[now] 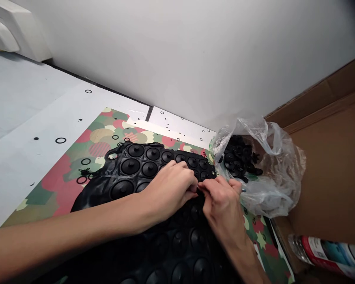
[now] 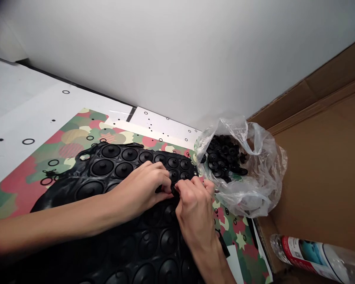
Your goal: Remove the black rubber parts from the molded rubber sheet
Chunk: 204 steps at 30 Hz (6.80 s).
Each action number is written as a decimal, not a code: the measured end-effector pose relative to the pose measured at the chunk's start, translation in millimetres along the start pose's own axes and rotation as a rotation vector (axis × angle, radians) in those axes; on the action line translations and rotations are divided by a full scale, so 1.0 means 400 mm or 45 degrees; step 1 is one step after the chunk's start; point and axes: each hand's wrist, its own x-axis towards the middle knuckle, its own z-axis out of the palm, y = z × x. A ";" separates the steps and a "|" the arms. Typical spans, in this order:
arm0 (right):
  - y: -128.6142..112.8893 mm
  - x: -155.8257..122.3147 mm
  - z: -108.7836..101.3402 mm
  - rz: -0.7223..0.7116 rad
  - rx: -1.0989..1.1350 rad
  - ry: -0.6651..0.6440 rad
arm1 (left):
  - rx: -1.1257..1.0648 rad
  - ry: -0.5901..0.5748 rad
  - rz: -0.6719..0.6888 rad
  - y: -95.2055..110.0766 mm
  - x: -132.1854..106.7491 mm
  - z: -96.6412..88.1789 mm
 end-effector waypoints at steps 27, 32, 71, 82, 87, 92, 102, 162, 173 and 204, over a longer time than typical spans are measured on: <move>0.046 -0.004 -0.035 0.046 0.376 0.000 | -0.045 -0.008 -0.057 -0.011 -0.005 0.002; 0.068 -0.031 -0.051 -0.047 0.427 -0.116 | -0.046 -0.007 -0.060 -0.007 -0.008 -0.003; 0.021 -0.005 -0.113 -0.599 -0.632 -0.223 | 0.025 0.045 0.048 -0.001 -0.001 0.007; 0.033 -0.004 -0.101 -0.586 -0.595 -0.226 | 0.017 0.060 0.060 -0.004 0.000 0.006; 0.037 -0.019 -0.059 -0.490 -0.528 -0.068 | 0.000 0.070 0.058 -0.004 0.002 0.007; 0.051 -0.031 -0.011 -0.412 -0.432 0.062 | -0.015 0.079 0.048 -0.009 0.000 0.018; 0.042 -0.020 0.013 -0.328 -0.353 0.052 | -0.024 0.018 0.015 -0.001 -0.002 0.011; 0.116 -0.042 -0.069 -0.060 0.261 -0.018 | 0.399 0.141 0.365 0.088 -0.173 0.014; 0.067 -0.090 -0.117 -0.409 -0.188 -0.242 | 0.628 0.129 0.456 0.090 -0.202 0.055; 0.037 -0.073 -0.126 -0.677 -0.551 -0.211 | 0.283 0.026 0.300 0.107 -0.215 0.067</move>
